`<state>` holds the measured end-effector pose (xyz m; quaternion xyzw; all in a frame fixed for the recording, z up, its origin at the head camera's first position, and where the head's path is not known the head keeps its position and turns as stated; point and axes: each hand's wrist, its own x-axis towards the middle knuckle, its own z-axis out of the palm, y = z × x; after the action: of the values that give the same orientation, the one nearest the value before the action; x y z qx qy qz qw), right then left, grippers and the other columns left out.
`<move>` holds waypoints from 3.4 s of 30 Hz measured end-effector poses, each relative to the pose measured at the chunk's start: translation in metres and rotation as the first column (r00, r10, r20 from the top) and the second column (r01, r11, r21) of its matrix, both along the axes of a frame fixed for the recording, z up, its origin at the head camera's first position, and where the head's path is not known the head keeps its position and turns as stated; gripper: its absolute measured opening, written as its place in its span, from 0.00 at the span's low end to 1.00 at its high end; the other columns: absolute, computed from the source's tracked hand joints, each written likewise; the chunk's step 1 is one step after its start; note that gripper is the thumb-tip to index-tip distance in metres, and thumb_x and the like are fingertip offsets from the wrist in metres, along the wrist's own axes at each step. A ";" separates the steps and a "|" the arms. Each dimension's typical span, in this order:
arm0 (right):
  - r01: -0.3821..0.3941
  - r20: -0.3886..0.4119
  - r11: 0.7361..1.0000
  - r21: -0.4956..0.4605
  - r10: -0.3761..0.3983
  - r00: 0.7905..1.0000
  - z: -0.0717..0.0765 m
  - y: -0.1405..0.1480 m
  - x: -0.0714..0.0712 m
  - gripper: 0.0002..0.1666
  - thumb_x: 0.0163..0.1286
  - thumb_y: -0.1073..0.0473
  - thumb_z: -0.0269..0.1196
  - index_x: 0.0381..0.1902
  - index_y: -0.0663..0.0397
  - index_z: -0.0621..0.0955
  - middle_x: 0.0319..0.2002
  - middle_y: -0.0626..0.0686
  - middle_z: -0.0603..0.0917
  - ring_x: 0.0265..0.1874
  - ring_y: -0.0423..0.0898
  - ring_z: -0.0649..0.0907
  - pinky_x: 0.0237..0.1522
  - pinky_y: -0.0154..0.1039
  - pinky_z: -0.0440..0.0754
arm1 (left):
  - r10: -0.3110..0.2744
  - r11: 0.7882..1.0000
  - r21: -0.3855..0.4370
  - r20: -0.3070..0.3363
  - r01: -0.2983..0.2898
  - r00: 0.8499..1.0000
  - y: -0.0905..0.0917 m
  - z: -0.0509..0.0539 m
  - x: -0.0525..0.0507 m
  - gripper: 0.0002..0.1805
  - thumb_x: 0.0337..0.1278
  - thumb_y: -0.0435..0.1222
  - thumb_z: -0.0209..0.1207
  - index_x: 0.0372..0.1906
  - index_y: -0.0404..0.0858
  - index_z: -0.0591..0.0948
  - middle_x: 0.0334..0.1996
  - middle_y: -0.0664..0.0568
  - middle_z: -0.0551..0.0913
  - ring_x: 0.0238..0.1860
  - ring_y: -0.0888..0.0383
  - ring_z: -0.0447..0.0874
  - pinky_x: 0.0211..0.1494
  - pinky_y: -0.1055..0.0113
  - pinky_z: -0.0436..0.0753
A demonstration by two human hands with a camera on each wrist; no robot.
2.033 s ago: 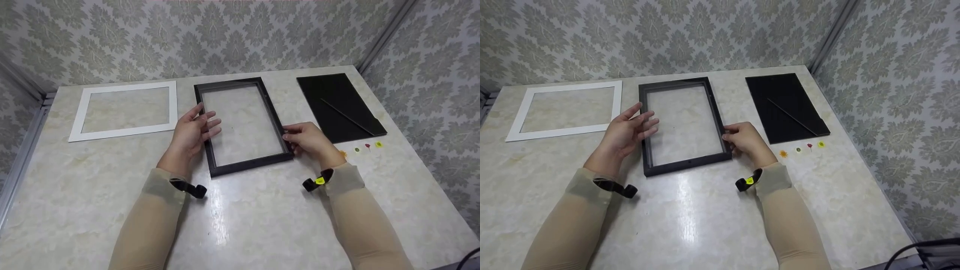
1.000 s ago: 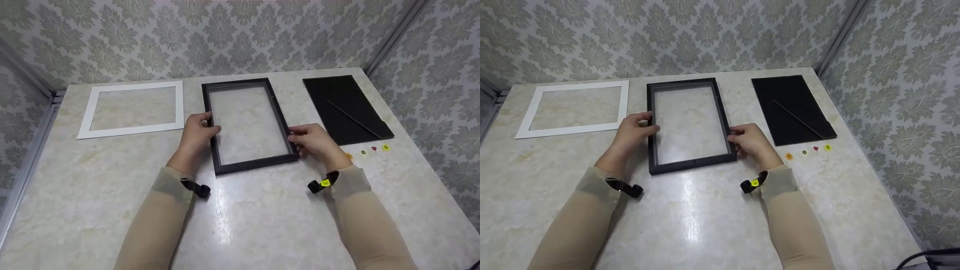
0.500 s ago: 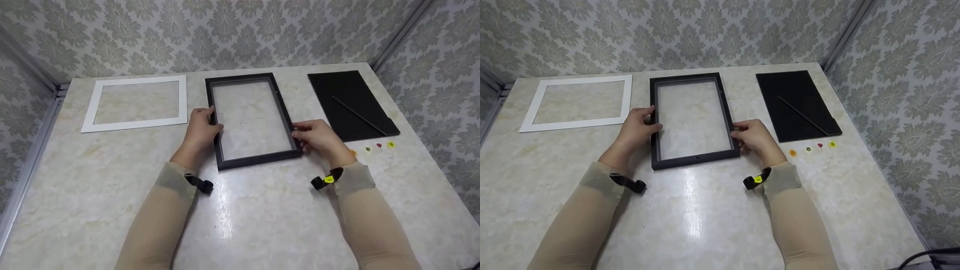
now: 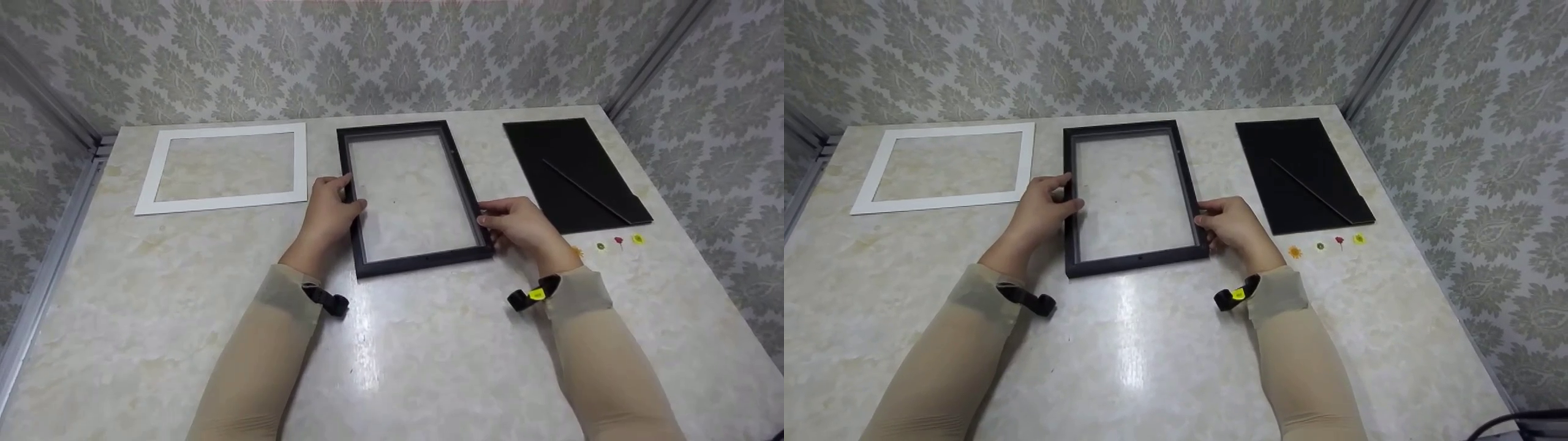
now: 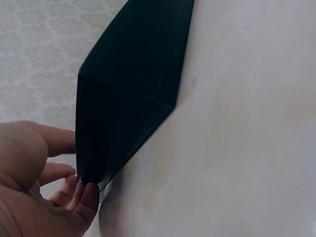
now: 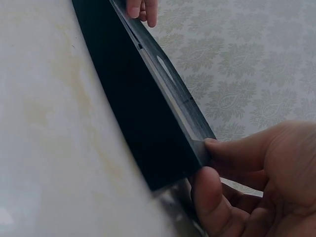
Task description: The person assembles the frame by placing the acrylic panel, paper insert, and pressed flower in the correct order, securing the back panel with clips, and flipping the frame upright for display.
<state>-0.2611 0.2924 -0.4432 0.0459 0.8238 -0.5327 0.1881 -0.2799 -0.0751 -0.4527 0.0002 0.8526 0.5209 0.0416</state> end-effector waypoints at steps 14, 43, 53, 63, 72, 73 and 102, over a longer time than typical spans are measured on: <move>0.001 -0.011 0.999 -0.037 -0.001 1.000 -0.006 -0.005 0.000 0.32 0.82 0.63 0.69 0.80 0.66 0.78 0.29 0.42 0.86 0.24 0.36 0.82 0.26 0.31 0.86 | 0.425 0.903 0.066 0.003 -0.424 0.905 -0.125 0.028 0.014 0.33 0.86 0.42 0.51 0.88 0.40 0.69 0.85 0.40 0.68 0.75 0.46 0.75 0.74 0.56 0.80; -0.003 -0.004 1.000 -0.016 0.003 1.000 0.003 -0.002 -0.002 0.32 0.83 0.63 0.69 0.80 0.65 0.77 0.33 0.43 0.87 0.26 0.37 0.83 0.29 0.31 0.89 | 0.628 0.739 -0.453 0.195 -0.499 0.753 -0.234 0.001 0.021 0.69 0.74 0.64 0.61 0.91 0.28 0.34 0.89 0.20 0.39 0.86 0.21 0.36 0.87 0.29 0.51; -0.002 -0.004 0.999 -0.036 0.002 1.000 0.002 -0.002 -0.001 0.33 0.83 0.62 0.69 0.80 0.66 0.77 0.30 0.41 0.88 0.24 0.36 0.83 0.28 0.30 0.88 | 0.683 0.730 -0.173 0.182 -0.661 0.707 -0.224 0.007 0.019 0.74 0.64 0.46 0.78 0.95 0.49 0.33 0.90 0.37 0.39 0.92 0.40 0.40 0.96 0.51 0.55; -0.002 -0.005 0.999 -0.050 0.002 1.000 0.002 -0.002 -0.002 0.33 0.82 0.63 0.69 0.80 0.67 0.77 0.28 0.40 0.87 0.23 0.35 0.83 0.27 0.30 0.88 | 0.751 0.349 0.599 0.281 -0.721 0.597 -0.208 0.015 0.015 0.72 0.59 0.16 0.73 0.95 0.61 0.44 0.88 0.61 0.53 0.70 0.61 0.73 0.59 0.70 0.86; 0.004 -0.012 0.999 -0.051 -0.004 1.000 0.001 -0.002 -0.002 0.32 0.82 0.63 0.70 0.79 0.67 0.78 0.28 0.40 0.87 0.22 0.35 0.83 0.27 0.30 0.88 | 0.738 0.078 0.786 0.368 -0.614 0.565 -0.202 0.009 0.015 0.34 0.79 0.23 0.61 0.80 0.54 0.74 0.63 0.53 0.75 0.60 0.51 0.85 0.56 0.59 0.94; 0.004 -0.012 0.999 -0.049 -0.005 1.000 0.001 -0.002 -0.001 0.32 0.82 0.63 0.70 0.79 0.67 0.78 0.29 0.40 0.87 0.22 0.35 0.83 0.27 0.30 0.88 | 0.732 0.078 0.788 0.371 -0.611 0.572 -0.201 0.009 0.016 0.33 0.82 0.26 0.60 0.80 0.57 0.73 0.62 0.53 0.74 0.61 0.50 0.86 0.56 0.56 0.95; 0.006 0.018 0.999 -0.050 -0.005 1.000 0.004 -0.001 -0.001 0.32 0.81 0.65 0.71 0.79 0.66 0.78 0.28 0.45 0.88 0.23 0.36 0.84 0.28 0.30 0.89 | 0.688 0.129 0.836 0.312 -0.534 0.655 -0.161 0.027 0.012 0.23 0.92 0.43 0.51 0.81 0.60 0.69 0.60 0.57 0.75 0.55 0.51 0.87 0.31 0.56 0.93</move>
<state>-0.2619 0.2910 -0.4394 0.0484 0.8083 -0.5534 0.1950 -0.2682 -0.2360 -0.4253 -0.2878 0.3706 0.8484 -0.2451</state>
